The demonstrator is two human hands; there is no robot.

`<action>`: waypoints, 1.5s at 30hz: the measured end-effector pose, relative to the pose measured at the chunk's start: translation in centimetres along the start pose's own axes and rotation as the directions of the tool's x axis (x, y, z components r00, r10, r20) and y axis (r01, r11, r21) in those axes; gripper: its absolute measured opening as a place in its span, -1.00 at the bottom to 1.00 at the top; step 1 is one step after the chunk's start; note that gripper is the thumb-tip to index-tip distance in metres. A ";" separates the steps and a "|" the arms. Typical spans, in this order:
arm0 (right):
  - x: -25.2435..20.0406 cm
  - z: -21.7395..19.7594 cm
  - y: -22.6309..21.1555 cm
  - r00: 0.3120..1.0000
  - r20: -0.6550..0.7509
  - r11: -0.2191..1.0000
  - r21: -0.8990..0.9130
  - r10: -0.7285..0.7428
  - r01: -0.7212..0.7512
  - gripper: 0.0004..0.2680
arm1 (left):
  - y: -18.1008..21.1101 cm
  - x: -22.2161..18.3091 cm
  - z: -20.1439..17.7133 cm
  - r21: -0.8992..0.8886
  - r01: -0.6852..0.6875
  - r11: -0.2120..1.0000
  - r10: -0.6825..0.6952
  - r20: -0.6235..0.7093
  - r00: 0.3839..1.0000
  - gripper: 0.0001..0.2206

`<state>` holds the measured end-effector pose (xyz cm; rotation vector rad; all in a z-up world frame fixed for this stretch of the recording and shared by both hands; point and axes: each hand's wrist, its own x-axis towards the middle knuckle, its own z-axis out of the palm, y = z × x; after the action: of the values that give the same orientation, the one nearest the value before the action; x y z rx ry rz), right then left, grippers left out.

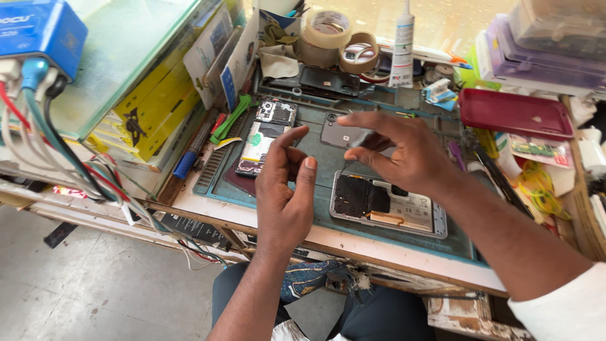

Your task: The person uses a precision screwdriver to remove screws from the back of a disassembled smartphone. They carefully unscrew multiple fasteners and place them on the workbench while handling the phone with both hands.

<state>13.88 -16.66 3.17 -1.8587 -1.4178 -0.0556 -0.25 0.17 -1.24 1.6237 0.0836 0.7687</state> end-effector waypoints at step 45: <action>-0.2 0.9 1.2 0.999 -0.005 0.991 0.125 -0.046 0.047 -0.56 | 1.6 -0.1 1.2 0.338 -0.063 0.939 0.021 0.125 0.992 -0.89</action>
<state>14.40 -16.35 1.82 -1.7229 -1.4303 0.0078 -0.31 -1.25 0.16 2.0048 0.1013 0.7151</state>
